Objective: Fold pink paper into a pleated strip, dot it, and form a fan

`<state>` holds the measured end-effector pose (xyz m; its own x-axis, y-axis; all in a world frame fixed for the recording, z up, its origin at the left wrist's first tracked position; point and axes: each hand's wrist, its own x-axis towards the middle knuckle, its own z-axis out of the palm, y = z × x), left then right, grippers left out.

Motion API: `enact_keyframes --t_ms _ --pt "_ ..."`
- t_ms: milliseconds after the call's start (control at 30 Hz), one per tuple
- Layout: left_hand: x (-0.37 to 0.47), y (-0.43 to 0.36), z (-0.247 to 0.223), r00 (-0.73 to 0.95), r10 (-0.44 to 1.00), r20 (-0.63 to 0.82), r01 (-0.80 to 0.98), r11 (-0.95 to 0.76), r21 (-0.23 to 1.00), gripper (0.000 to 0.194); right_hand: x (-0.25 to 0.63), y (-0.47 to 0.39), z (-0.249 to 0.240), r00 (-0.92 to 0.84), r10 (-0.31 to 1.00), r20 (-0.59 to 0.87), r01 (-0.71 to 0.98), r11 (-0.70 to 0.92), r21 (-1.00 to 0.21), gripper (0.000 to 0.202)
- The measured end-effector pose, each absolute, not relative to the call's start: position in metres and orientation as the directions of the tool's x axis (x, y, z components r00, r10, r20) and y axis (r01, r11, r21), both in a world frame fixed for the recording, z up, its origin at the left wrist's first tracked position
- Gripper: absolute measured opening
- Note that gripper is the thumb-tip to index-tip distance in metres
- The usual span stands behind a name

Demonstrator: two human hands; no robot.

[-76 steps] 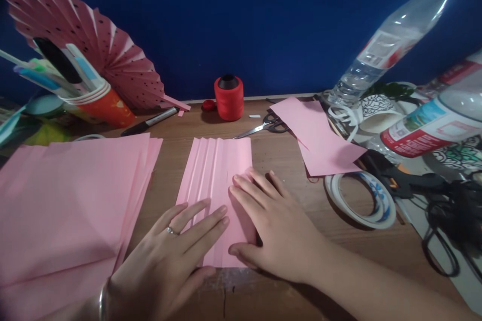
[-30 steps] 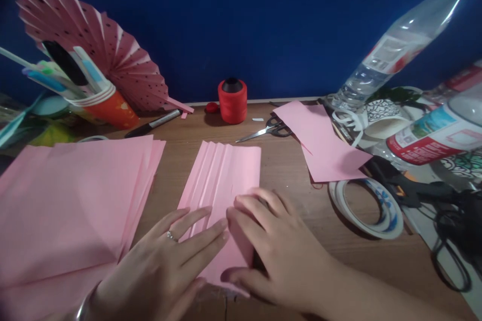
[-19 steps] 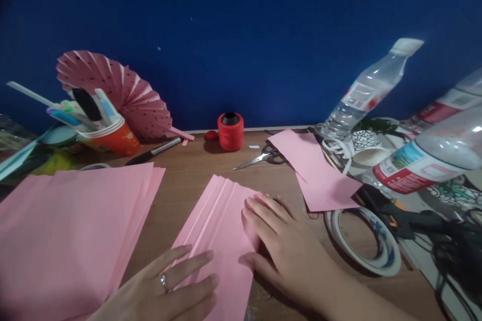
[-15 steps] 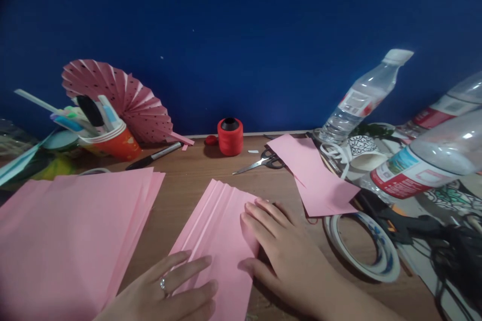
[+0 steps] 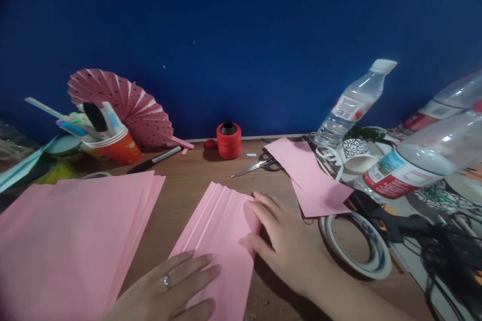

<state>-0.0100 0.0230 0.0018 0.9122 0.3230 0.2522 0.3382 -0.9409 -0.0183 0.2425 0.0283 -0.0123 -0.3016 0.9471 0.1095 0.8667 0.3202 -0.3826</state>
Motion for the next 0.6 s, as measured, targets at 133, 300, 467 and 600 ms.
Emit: enact_keyframes --t_ms 133,300,467,600 --pt "-0.010 0.018 -0.010 0.890 0.342 0.301 0.366 -0.930 -0.025 0.009 0.242 0.036 -0.013 -0.256 0.952 0.167 0.843 0.304 -0.443 0.034" --pt "-0.009 0.021 -0.005 0.924 0.305 0.230 0.325 -0.944 -0.051 0.015 0.235 0.042 -0.008 -0.351 0.916 0.196 0.832 0.401 -0.383 0.034" --pt "-0.007 0.024 0.002 0.932 0.287 0.223 0.311 -0.947 -0.083 0.028 0.233 0.041 -0.009 -0.338 0.913 0.231 0.843 0.402 -0.357 0.035" --pt "-0.008 0.023 0.001 0.936 0.284 0.209 0.308 -0.947 -0.095 0.027 0.236 0.041 -0.012 -0.351 0.907 0.234 0.844 0.415 -0.340 0.036"
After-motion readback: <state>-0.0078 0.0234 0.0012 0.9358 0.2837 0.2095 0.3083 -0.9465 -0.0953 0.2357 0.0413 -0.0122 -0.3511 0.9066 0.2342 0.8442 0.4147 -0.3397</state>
